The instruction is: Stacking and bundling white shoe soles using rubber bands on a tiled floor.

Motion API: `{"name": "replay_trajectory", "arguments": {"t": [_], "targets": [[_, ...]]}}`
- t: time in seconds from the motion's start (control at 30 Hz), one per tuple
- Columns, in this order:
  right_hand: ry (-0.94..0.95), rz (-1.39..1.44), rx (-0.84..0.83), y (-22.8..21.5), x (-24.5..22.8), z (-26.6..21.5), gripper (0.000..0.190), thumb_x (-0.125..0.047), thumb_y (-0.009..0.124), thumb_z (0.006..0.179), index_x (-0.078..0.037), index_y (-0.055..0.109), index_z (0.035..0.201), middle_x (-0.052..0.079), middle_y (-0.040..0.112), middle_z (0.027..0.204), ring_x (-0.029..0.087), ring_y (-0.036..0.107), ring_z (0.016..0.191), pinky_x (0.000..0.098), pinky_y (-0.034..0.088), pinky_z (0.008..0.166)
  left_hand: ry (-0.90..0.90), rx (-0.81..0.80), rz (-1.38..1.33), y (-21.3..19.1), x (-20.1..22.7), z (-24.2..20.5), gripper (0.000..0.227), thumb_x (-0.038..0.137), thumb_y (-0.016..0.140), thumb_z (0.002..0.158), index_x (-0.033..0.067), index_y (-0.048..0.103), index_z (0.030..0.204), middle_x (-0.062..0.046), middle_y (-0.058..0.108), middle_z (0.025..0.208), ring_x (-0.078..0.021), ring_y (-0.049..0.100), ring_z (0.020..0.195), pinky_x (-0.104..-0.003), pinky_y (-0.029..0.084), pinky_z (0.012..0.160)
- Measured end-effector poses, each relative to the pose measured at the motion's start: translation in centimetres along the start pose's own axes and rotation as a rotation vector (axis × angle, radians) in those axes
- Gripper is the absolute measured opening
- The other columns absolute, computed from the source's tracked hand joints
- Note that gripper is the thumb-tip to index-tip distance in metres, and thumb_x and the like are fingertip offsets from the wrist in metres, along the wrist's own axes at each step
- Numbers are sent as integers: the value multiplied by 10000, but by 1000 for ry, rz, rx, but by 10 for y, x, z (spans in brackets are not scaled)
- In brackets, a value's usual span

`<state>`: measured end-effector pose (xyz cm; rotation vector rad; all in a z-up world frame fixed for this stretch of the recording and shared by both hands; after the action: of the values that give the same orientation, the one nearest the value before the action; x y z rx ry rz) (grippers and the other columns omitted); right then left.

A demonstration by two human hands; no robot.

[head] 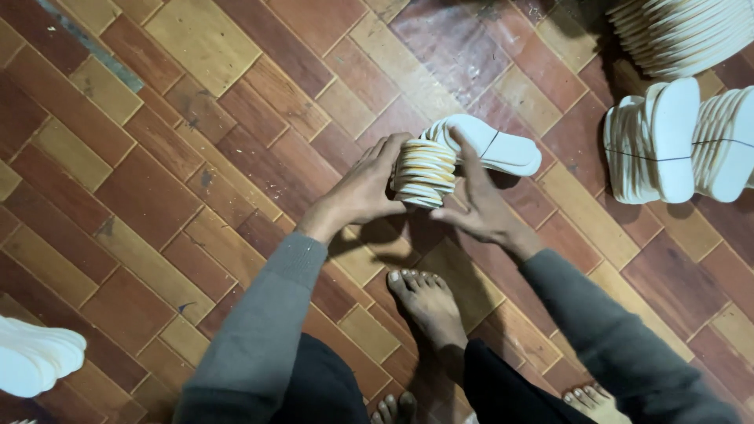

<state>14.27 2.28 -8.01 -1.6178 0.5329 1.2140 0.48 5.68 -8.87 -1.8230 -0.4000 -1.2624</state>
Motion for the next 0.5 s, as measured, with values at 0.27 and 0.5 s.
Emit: {"name": "replay_trajectory", "arguments": {"t": [0.27,0.5], "targets": [[-222,-598,194,7,-69,52,776,-700,472,1000,-155,405,1549,166,309,1584,423,294,1517,645,283,1221,-167,-162,28,35,-42,3,925,130,825,691,85,309,1457,-218,521,1326,-435,536,1227,-596,441,999],[-151,-527,116,9,-59,58,664,-587,639,977,-208,498,1504,85,516,1439,371,484,1378,534,412,1088,-142,-78,17,30,-45,1,1079,167,878,680,18,268,1557,-330,489,1420,-540,487,1308,-658,354,1111]]}}
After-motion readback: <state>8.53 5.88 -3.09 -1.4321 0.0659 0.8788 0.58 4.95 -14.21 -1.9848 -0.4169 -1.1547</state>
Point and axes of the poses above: each hand's wrist, its own z-axis towards the middle knuckle, its own y-axis out of the palm, x = y × z, the point moved 10 cm from there along z, towards the middle knuckle
